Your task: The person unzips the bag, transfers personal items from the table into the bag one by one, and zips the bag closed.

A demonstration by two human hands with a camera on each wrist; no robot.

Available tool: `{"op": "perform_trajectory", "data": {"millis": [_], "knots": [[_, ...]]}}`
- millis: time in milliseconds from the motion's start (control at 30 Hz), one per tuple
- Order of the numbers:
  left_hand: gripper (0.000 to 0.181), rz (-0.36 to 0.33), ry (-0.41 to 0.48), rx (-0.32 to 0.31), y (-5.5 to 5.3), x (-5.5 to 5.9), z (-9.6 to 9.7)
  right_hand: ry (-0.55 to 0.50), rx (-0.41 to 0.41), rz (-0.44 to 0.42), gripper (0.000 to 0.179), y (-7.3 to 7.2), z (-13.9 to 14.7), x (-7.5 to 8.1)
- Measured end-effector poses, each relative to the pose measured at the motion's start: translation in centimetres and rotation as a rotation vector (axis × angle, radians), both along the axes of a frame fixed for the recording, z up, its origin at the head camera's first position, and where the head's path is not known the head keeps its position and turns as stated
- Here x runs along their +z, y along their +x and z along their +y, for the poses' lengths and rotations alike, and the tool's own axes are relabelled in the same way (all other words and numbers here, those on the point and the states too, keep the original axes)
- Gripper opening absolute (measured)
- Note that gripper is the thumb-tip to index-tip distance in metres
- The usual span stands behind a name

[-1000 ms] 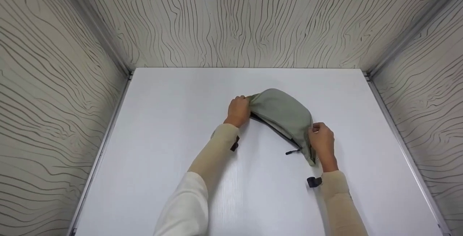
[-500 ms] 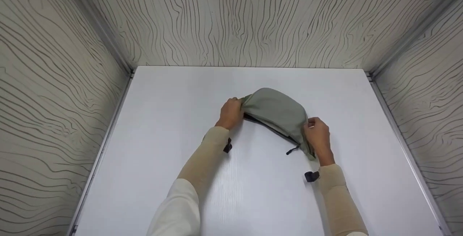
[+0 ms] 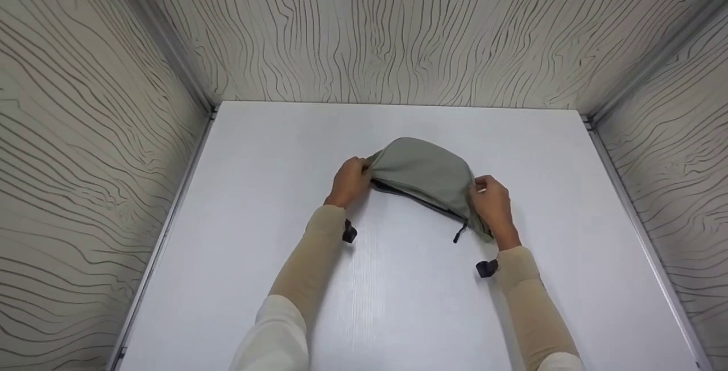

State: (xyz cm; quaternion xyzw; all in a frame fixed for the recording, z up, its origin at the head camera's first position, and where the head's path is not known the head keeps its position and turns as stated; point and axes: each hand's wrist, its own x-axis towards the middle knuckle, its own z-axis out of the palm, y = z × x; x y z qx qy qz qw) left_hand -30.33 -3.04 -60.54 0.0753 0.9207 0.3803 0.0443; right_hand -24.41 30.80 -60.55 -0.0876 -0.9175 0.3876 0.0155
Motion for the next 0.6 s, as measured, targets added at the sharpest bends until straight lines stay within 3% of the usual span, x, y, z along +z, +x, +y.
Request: {"op": "perform_trajectory", "data": {"millis": [600], "knots": [[0.029,-0.068,0.070,0.066,1.2,0.0,-4.4,0.001,0.076,0.007,0.031,-3.4,-2.7,0.2]]}}
